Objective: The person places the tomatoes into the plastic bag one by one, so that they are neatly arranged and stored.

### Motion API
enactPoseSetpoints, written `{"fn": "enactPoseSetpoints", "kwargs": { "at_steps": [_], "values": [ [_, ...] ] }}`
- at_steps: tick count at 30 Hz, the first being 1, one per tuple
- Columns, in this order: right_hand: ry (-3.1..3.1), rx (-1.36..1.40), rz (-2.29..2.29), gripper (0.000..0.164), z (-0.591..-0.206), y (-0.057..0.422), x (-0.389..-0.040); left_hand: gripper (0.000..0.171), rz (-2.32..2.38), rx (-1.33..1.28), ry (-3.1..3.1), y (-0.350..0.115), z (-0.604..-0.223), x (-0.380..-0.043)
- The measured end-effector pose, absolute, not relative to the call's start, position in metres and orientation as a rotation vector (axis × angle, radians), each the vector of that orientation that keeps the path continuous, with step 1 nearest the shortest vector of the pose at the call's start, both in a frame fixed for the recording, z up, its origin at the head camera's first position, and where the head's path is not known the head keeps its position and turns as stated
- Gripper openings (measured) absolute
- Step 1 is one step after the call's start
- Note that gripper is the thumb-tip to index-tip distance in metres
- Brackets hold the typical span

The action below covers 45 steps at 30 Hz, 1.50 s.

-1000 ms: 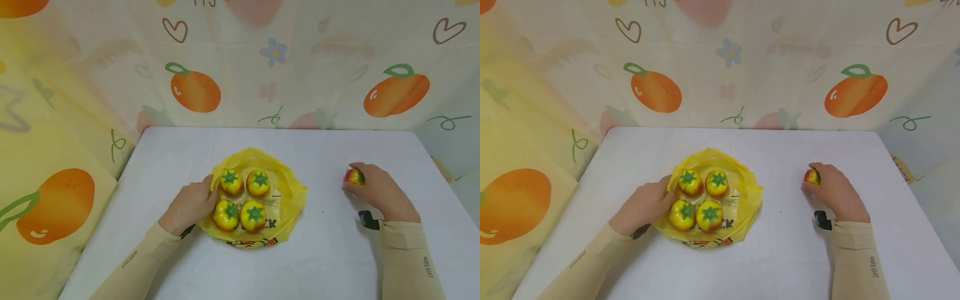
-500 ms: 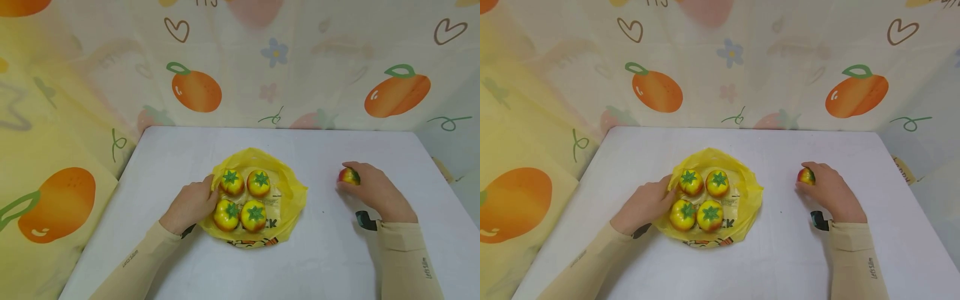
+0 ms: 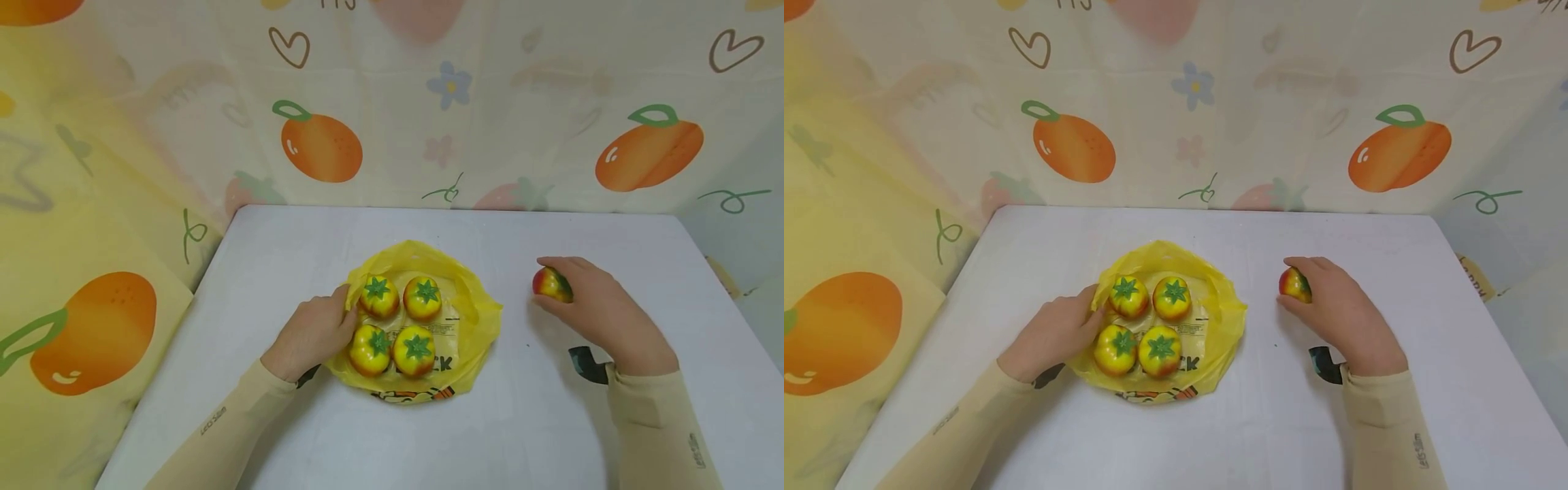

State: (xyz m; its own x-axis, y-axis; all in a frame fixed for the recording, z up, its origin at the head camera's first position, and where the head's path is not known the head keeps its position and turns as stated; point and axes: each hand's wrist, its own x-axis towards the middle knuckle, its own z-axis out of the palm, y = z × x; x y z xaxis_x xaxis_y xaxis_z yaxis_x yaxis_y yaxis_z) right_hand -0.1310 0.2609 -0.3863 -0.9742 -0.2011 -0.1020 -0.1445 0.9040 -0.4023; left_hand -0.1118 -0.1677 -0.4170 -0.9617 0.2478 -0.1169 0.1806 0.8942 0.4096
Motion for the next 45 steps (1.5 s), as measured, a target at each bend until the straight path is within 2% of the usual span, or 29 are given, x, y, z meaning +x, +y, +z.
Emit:
{"fn": "enactPoseSetpoints", "kwargs": {
  "at_steps": [16, 22, 29, 36, 45],
  "values": [
    [2.931, -0.464, -0.69, 0.069, -0.366, 0.224, -0.112, 0.045, 0.589, 0.327, 2.89, -0.17, -0.418, -0.114],
    [2.926, -0.557, -0.687, 0.065, -0.361, 0.203, -0.106, 0.053, 0.582, 0.341, 2.892, -0.169, -0.419, -0.116],
    [2.903, -0.675, -0.692, 0.066, -0.352, 0.167, -0.107, 0.053, 0.575, 0.306, 2.885, -0.169, -0.417, -0.116],
    [2.84, -0.744, -0.675, 0.068, -0.361, 0.136, -0.107, 0.053, 0.586, 0.303, 2.89, -0.17, -0.417, -0.115],
    [2.795, -0.73, -0.617, 0.066, -0.38, 0.125, -0.109, 0.055, 0.578, 0.304, 2.894, -0.171, -0.419, -0.114]
  ]
}}
